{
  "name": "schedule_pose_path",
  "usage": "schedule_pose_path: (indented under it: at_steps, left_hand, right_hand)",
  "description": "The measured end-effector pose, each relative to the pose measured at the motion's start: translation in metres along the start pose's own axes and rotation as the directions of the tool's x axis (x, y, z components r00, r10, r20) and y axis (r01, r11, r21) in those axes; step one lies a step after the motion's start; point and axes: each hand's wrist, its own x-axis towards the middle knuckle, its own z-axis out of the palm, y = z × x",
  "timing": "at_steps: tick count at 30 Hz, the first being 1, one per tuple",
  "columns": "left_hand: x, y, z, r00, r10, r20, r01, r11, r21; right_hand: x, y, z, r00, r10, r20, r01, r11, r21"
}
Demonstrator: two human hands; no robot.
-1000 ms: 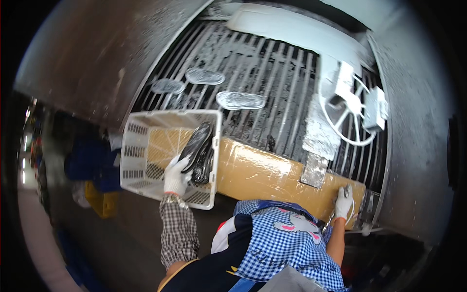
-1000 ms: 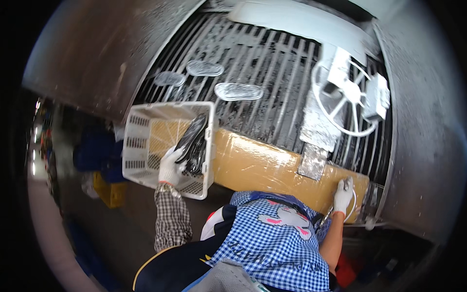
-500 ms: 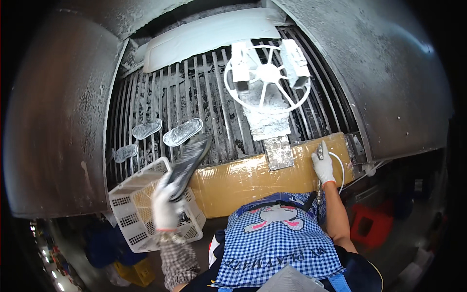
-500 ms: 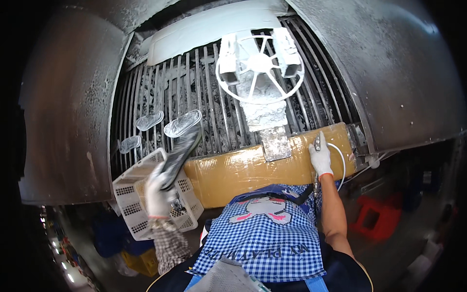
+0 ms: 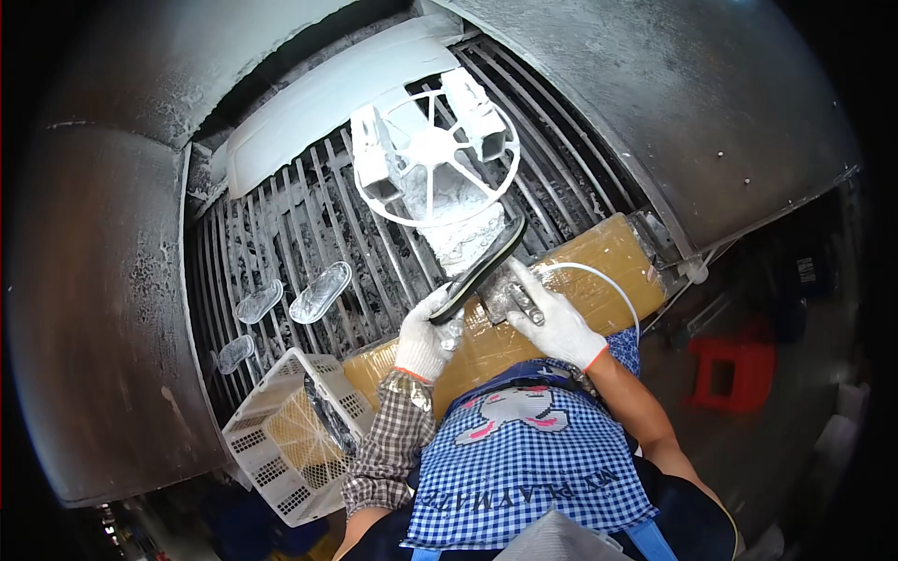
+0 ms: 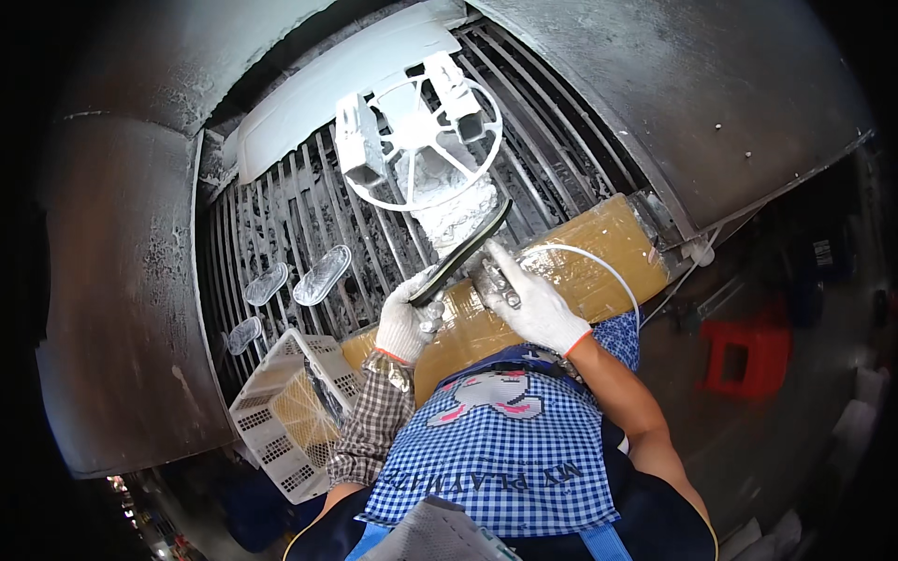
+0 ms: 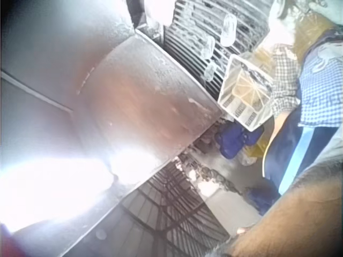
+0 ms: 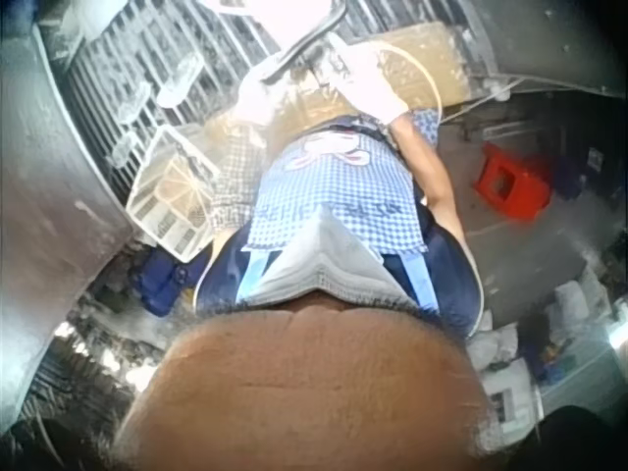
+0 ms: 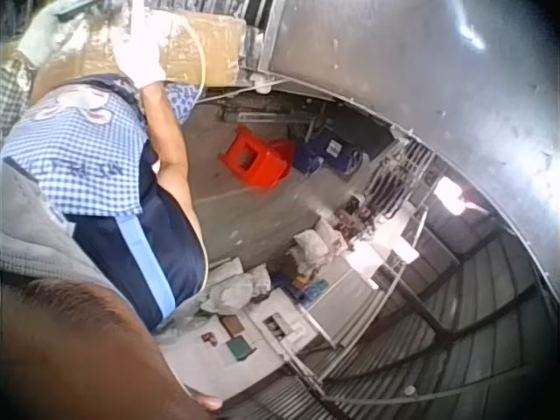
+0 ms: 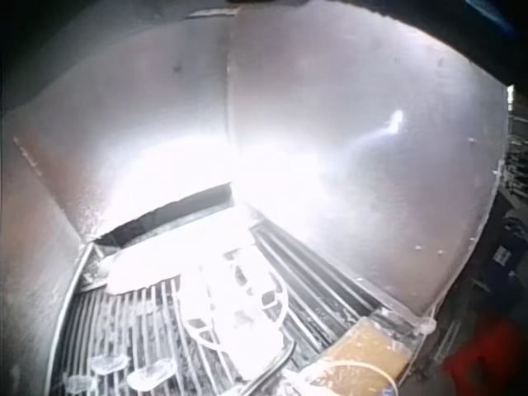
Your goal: The person repeatedly picks up small plastic parts from a white basket and sprays them with white paint using a spray gun. They rotate the parts to ensure even coverage and place them on a metal grate to dry before picking up the next item.
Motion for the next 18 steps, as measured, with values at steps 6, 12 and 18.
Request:
schedule_pose_path:
  at_steps: [6,12,18]
  left_hand:
    - [-0.001,-0.004,0.004,0.998,0.021,0.053,-0.022,1.000,0.013]
    - [-0.003,-0.003,0.010,0.991,0.039,0.126,-0.042,0.999,0.023]
    - [-0.002,-0.003,0.005,0.981,0.095,0.167,-0.113,0.989,0.100]
  right_hand:
    - [0.015,-0.009,0.000,0.990,0.130,0.060,-0.125,0.989,-0.083]
    - [0.017,-0.008,0.006,0.998,0.062,0.025,-0.060,0.995,-0.082]
    - [0.010,-0.023,0.015,0.991,-0.001,0.136,-0.005,0.999,0.041]
